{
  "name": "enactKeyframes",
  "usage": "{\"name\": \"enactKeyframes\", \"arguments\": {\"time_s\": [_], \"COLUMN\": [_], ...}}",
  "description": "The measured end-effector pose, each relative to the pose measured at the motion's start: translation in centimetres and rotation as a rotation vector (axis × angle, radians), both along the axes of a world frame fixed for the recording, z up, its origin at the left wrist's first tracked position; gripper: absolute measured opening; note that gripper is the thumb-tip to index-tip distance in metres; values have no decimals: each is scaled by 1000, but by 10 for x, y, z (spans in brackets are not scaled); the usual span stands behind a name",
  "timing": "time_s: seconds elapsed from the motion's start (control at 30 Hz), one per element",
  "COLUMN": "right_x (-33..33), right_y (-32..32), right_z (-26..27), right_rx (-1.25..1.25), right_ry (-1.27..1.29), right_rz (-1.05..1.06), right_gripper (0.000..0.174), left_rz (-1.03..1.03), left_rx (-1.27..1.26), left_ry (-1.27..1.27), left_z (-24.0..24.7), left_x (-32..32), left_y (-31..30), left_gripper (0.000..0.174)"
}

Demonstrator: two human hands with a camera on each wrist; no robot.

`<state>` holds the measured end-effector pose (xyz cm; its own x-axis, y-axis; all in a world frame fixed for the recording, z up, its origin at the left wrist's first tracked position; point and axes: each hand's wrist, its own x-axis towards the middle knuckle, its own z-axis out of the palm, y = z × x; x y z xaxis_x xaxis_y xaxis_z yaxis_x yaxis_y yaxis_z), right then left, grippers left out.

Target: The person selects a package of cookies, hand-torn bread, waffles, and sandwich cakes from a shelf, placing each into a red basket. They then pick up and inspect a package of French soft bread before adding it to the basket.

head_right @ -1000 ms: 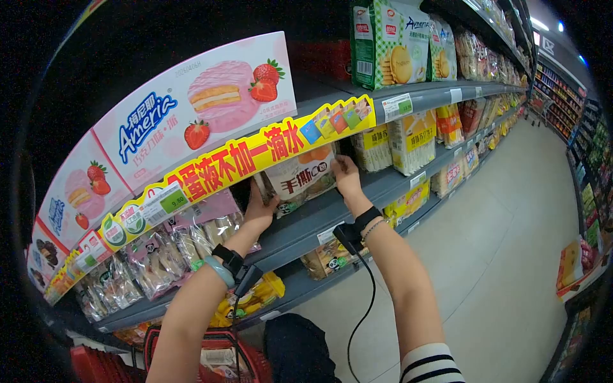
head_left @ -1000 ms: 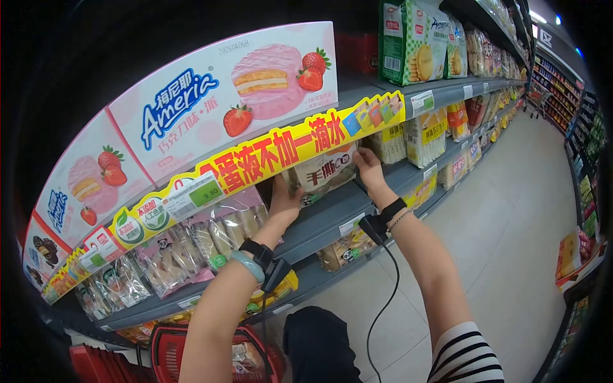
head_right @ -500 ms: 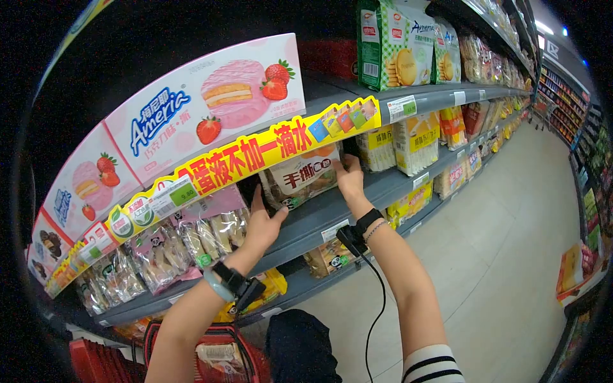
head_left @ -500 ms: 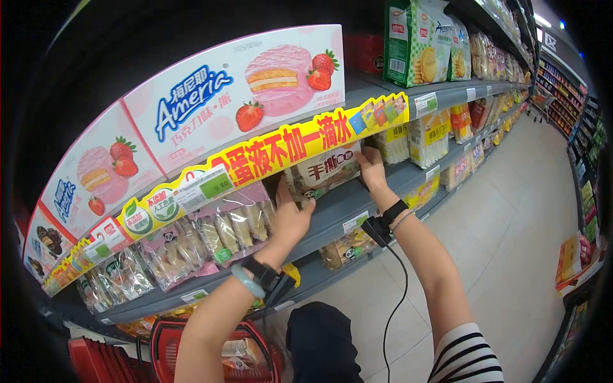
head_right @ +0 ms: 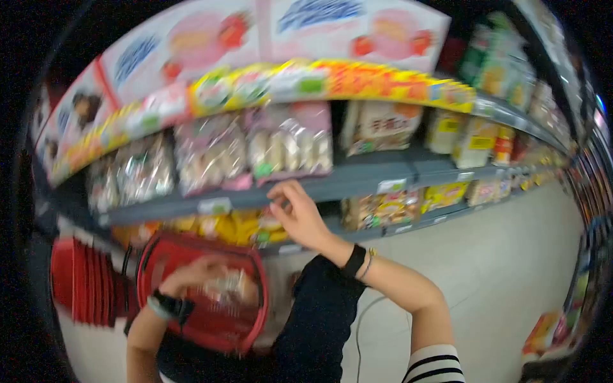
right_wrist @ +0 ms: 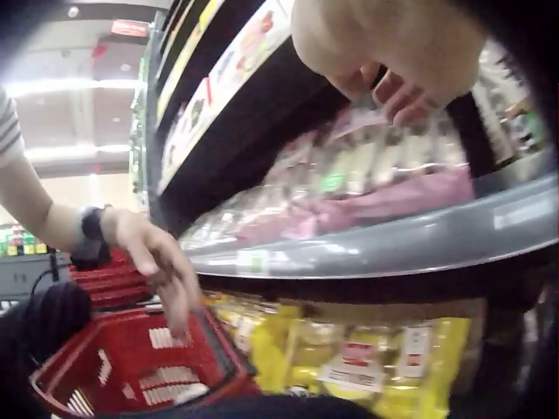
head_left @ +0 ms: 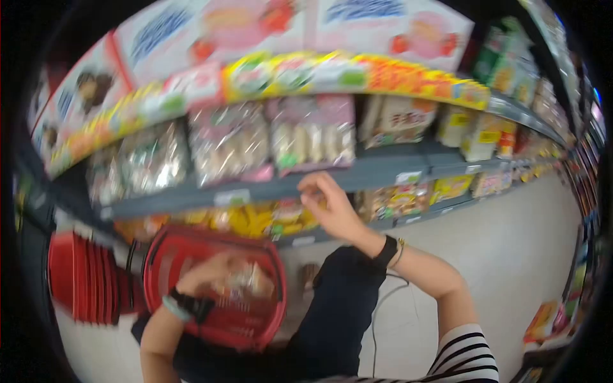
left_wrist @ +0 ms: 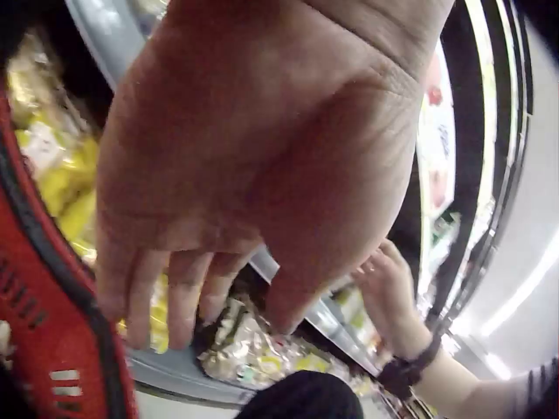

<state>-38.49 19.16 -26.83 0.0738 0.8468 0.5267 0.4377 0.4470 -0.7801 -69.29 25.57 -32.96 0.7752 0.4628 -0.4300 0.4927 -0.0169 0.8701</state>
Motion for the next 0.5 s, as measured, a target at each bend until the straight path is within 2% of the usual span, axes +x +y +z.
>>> {"name": "enactKeyframes", "arguments": {"time_s": [0.03,0.1,0.13,0.17,0.2,0.23,0.27,0.3,0.37,0.4,0.43,0.47,0.5], "right_x": [-25,-72,-95,-119,-142,-162,-179,-193,-213,-220,-227,-232,-238], "right_y": [7,20,27,30,28,27,30,31,30,27,25,25,26], "right_z": [-2,-9,-23,-38,-54,-73,-98,-130,-208,-227,-242,-257,-282], "right_rx": [-81,-511,-563,-582,-789,-997,-1059,-1120,-1163,-1169,-1241,-1290,-1293], "right_ry": [31,354,509,509,670,825,759,690,425,417,329,233,223], "right_rz": [83,249,302,340,328,301,262,222,66,71,-208,-488,-483], "right_gripper": [17,17,16,16,17,19,22,25,30,30,33,36,36], "left_rz": [218,467,670,863,892,1022,1142,1154,1296,1235,1244,1320,1393], "left_rx": [-42,-14,-29,-39,-45,-34,-19,-25,-397,-406,-412,-507,-604], "left_ry": [80,56,76,93,101,58,10,12,-249,-333,-336,-332,-326], "left_z": [-13,-50,-50,-53,-67,-86,-101,-111,-123,-122,-159,-222,-257], "left_x": [-24,-67,-78,-83,-93,-100,-104,-106,-109,-110,-120,-130,-140], "left_y": [-2,1,-5,-12,-17,-19,-16,-15,-11,-10,1,22,34], "left_gripper": [46,40,39,38,38,36,34,34,31,23,23,21,19]}}
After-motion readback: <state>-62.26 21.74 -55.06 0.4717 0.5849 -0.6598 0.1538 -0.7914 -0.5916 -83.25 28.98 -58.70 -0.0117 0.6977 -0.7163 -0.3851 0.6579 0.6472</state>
